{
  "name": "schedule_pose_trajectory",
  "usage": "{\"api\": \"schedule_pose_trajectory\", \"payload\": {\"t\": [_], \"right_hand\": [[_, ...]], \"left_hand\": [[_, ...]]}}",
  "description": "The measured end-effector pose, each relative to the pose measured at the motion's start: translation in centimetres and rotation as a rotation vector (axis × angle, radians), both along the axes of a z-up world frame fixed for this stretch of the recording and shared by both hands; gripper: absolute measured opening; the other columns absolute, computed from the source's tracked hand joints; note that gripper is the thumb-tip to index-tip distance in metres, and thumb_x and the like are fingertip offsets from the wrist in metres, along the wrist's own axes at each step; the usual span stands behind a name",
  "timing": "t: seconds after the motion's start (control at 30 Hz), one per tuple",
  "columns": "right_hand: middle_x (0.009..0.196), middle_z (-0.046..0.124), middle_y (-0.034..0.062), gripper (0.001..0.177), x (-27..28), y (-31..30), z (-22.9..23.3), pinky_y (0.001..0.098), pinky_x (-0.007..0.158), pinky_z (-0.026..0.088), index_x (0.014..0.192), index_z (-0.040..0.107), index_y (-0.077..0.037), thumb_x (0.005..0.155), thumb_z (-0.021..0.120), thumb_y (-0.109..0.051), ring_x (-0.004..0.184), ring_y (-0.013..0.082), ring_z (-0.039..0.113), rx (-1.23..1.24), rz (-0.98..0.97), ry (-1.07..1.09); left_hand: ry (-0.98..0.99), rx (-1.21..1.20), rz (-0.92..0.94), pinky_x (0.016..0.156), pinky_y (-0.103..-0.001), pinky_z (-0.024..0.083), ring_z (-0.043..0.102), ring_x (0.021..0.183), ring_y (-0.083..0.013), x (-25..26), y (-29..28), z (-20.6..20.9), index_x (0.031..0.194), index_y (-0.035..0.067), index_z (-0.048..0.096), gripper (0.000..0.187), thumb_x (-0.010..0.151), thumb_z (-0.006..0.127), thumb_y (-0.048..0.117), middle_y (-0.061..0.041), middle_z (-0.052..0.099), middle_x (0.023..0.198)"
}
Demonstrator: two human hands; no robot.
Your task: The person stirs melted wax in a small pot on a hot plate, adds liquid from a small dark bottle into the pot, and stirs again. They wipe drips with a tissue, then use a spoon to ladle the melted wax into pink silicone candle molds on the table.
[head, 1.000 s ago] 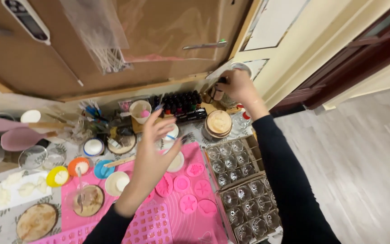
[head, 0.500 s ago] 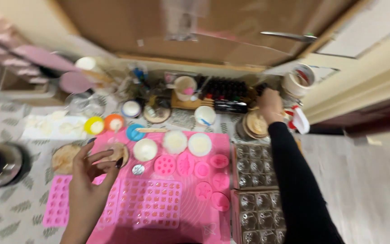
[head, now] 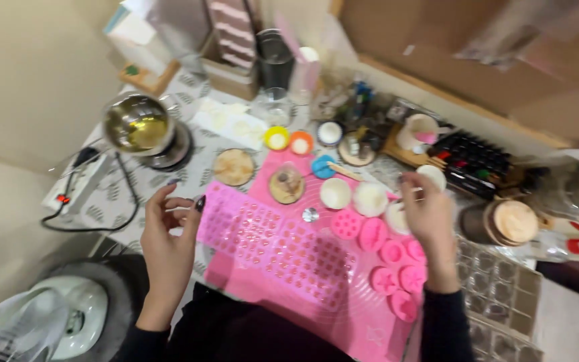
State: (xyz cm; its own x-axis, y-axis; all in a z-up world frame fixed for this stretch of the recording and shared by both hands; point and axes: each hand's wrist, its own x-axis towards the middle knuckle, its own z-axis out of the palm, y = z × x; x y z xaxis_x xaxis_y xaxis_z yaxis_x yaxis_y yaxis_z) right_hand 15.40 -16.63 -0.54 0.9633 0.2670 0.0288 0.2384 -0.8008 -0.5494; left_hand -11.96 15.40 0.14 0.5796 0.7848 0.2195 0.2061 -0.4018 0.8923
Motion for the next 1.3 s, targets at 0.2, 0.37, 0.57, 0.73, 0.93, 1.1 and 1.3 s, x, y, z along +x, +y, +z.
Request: {"api": "schedule_pose_trajectory", "payload": {"t": [0.2,0.37,0.57,0.73,0.93,1.1,1.3], "right_hand": [[0.084,0.073,0.0054,0.031,-10.3,13.1,-3.0,0.0295,0.063,0.055,0.117,0.069,-0.003,0.105,0.050,-0.025,0.068,0.0138,0.067,0.527,0.179,0.404],[0.087,0.076,0.0049,0.032,-15.7,21.3,-3.8,0.0283,0.064,0.057,0.117,0.069,-0.003,0.104,0.049,-0.026,0.068,0.0127,0.069,0.528,0.201,0.538],[0.089,0.078,0.0068,0.029,-19.0,28.8,-5.0,0.0294,0.062,0.057,0.117,0.070,-0.005,0.096,0.060,-0.023,0.068,0.0142,0.072,0.345,0.089,0.478],[0.088,0.075,0.0098,0.027,-16.9,26.3,-6.2,0.0308,0.060,0.056,0.112,0.070,-0.003,0.093,0.064,-0.021,0.067,0.0166,0.071,0.314,-0.161,0.294],[0.087,0.072,0.0137,0.027,-7.9,17.2,-7.7,0.0342,0.069,0.054,0.102,0.071,0.003,0.102,0.069,-0.024,0.076,0.0208,0.070,0.275,-0.496,-0.300],[0.070,0.067,0.0144,0.034,-1.2,18.1,-8.5,0.0369,0.057,0.050,0.099,0.073,0.004,0.090,0.077,-0.028,0.059,0.0221,0.064,0.188,-0.548,0.029],[0.074,0.070,0.0132,0.023,-1.6,16.0,-10.3,0.0367,0.065,0.050,0.100,0.079,0.001,0.099,0.064,-0.017,0.069,0.0201,0.066,0.144,-0.428,-0.278]], "left_hand": [[0.102,0.059,0.135,0.073,-0.032,0.053,0.067,0.086,-0.0174,-4.3,8.4,0.5,0.121,0.002,0.066,0.016,0.109,0.057,0.006,-0.011,0.070,0.103],[0.209,0.285,0.049,0.090,-0.040,0.050,0.062,0.106,-0.0282,-6.9,18.2,-0.2,0.130,0.003,0.064,0.043,0.091,0.075,0.017,-0.014,0.066,0.115],[0.420,0.502,-0.175,0.103,-0.048,0.043,0.054,0.118,-0.0429,-7.4,27.8,-2.9,0.131,-0.002,0.060,0.068,0.074,0.085,0.026,-0.023,0.062,0.125],[0.506,0.445,-0.324,0.100,-0.049,0.043,0.054,0.117,-0.0452,-5.8,30.5,-6.1,0.136,-0.006,0.055,0.083,0.068,0.087,0.029,-0.026,0.059,0.129],[0.631,0.383,-0.389,0.098,-0.047,0.047,0.059,0.110,-0.0428,-5.2,31.7,-9.2,0.132,-0.005,0.059,0.068,0.076,0.083,0.026,-0.023,0.067,0.119],[0.623,0.288,-0.450,0.083,-0.047,0.053,0.069,0.091,-0.0405,-4.7,32.8,-10.2,0.116,-0.002,0.067,0.038,0.085,0.074,0.019,-0.019,0.074,0.102],[0.675,-0.038,-0.473,0.073,-0.043,0.055,0.073,0.077,-0.0316,-3.1,32.7,-8.4,0.114,0.003,0.067,0.038,0.083,0.075,0.023,-0.013,0.076,0.090]]}}
